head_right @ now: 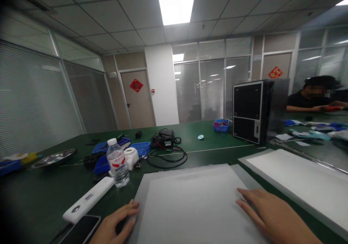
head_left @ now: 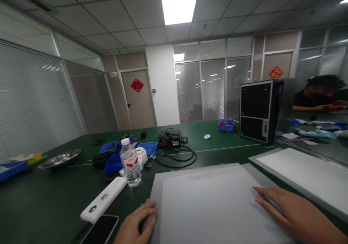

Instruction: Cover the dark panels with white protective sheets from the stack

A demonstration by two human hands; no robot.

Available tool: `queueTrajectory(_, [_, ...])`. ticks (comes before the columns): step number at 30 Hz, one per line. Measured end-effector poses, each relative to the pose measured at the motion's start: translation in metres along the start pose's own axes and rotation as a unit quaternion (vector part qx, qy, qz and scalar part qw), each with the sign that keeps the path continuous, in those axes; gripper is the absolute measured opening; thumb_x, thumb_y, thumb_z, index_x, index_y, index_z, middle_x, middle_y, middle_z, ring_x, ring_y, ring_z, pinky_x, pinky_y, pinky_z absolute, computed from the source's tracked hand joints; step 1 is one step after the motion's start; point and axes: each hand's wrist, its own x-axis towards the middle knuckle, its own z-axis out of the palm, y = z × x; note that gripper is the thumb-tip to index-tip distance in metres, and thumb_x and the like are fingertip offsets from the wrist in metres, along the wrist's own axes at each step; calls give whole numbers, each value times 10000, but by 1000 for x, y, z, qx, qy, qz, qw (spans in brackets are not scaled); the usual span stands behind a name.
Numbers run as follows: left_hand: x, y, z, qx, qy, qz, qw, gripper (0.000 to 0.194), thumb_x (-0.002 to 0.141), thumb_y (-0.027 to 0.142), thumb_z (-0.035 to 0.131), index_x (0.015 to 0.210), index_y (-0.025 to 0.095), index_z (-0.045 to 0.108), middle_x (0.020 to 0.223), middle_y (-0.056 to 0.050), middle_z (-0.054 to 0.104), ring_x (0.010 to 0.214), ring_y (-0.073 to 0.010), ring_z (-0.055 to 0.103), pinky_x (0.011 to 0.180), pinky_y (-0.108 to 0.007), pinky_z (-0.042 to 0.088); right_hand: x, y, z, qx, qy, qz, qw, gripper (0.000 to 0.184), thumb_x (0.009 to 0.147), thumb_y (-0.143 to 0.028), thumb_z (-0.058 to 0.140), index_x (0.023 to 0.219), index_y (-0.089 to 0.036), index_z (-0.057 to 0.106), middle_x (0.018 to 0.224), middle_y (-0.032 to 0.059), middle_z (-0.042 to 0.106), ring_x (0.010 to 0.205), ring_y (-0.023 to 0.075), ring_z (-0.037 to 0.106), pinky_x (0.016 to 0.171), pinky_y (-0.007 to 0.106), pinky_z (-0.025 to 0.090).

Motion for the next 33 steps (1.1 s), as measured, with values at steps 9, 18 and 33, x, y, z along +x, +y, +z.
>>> queueTrajectory(9, [-2, 4, -2, -3, 3, -26, 1000, 286, 857, 325, 613, 1059, 290, 812, 1268, -42, 756, 1225, -290, 685, 1045, -465, 531, -7, -34, 0, -19, -117, -71, 990, 555, 945, -683, 398, 1413, -427, 551, 1437, -45, 576, 1327, 294, 558, 1128, 589, 446])
queueTrajectory(18, [-2, 8, -3, 2, -7, -37, 999, 305, 905, 366, 560, 1066, 292, 808, 1279, -30, 753, 1252, -283, 668, 1068, -478, 518, -7, -37, -9, -4, -165, -78, 983, 614, 922, -715, 420, 1477, -454, 430, 1552, -24, 407, 1423, 346, 421, 1145, 685, 337])
queueTrajectory(33, [-2, 7, -2, -4, 2, -28, 1000, 271, 889, 311, 618, 1074, 289, 813, 1274, -34, 758, 1258, -289, 664, 1073, -453, 520, 11, 110, 20, -75, 33, -5, 997, 535, 917, -621, 513, 1268, -273, 716, 1419, 157, 592, 1327, 410, 530, 1123, 623, 403])
